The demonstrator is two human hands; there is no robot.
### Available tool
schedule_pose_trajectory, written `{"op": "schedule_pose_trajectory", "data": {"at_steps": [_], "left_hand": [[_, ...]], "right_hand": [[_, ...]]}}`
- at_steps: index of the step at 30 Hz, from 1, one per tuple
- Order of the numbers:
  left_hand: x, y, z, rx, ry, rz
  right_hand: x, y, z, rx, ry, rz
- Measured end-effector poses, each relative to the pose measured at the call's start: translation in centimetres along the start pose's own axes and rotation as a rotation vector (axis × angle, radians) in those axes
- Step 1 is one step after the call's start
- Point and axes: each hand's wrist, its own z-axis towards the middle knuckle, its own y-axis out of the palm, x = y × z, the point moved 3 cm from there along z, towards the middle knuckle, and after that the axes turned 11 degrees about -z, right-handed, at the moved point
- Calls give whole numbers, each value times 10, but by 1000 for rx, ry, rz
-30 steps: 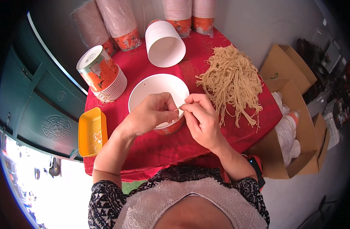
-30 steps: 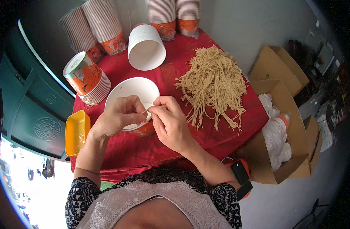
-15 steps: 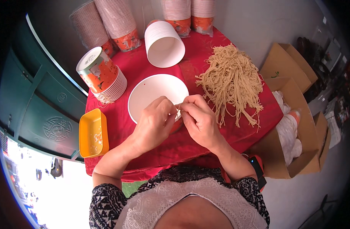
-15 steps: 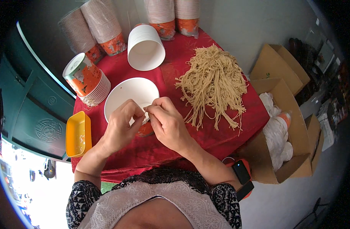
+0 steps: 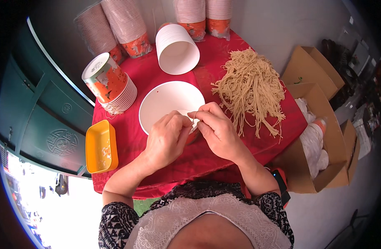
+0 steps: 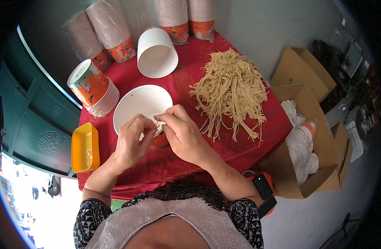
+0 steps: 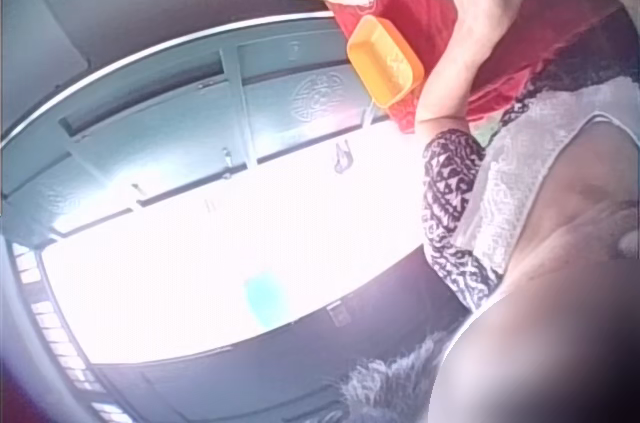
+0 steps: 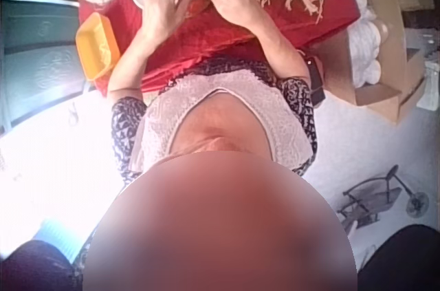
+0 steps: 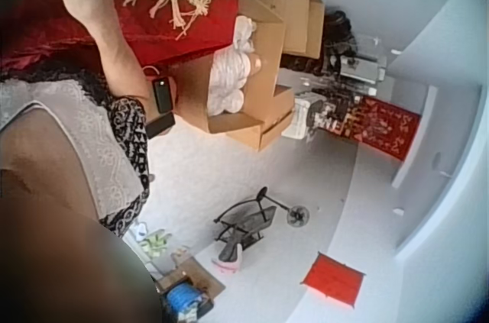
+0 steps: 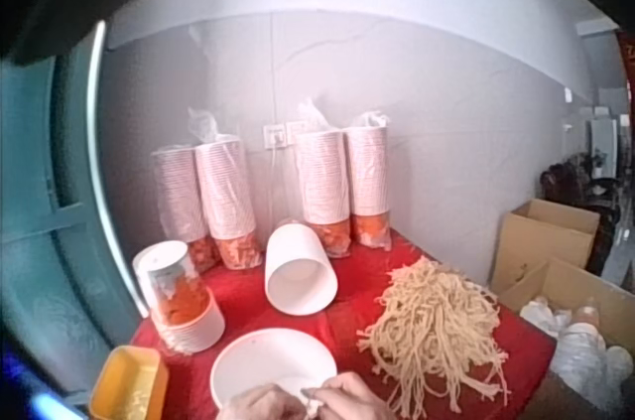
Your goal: Attaching string handles to decorative paper buckets by threading them through pre-punched holes.
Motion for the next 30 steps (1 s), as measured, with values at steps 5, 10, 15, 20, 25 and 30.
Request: {"op": "schedule_pose_trajectory", "data": {"at_steps": [5,10,15,20,25,30], "left_hand": [[1,-1,2,-12,-7,-55],[-2,-7,2,-11,-180,-204],[-5,-10,5,-6,-315,-308],[-9,-8,4,7,-364,-330],[-16,-8,5,67,-502,-284],[-20,-6,7,101,-532,-246]], "right_hand": [[2,0,-2,-20,36,61],[0,6,-7,40,3,21],[-10,8,-13,231,-217,-238],[-11,10,-20,238,-249,-261],[-7,14,-32,214,-325,-210],[0,17,-33,239,-372,-200]]}}
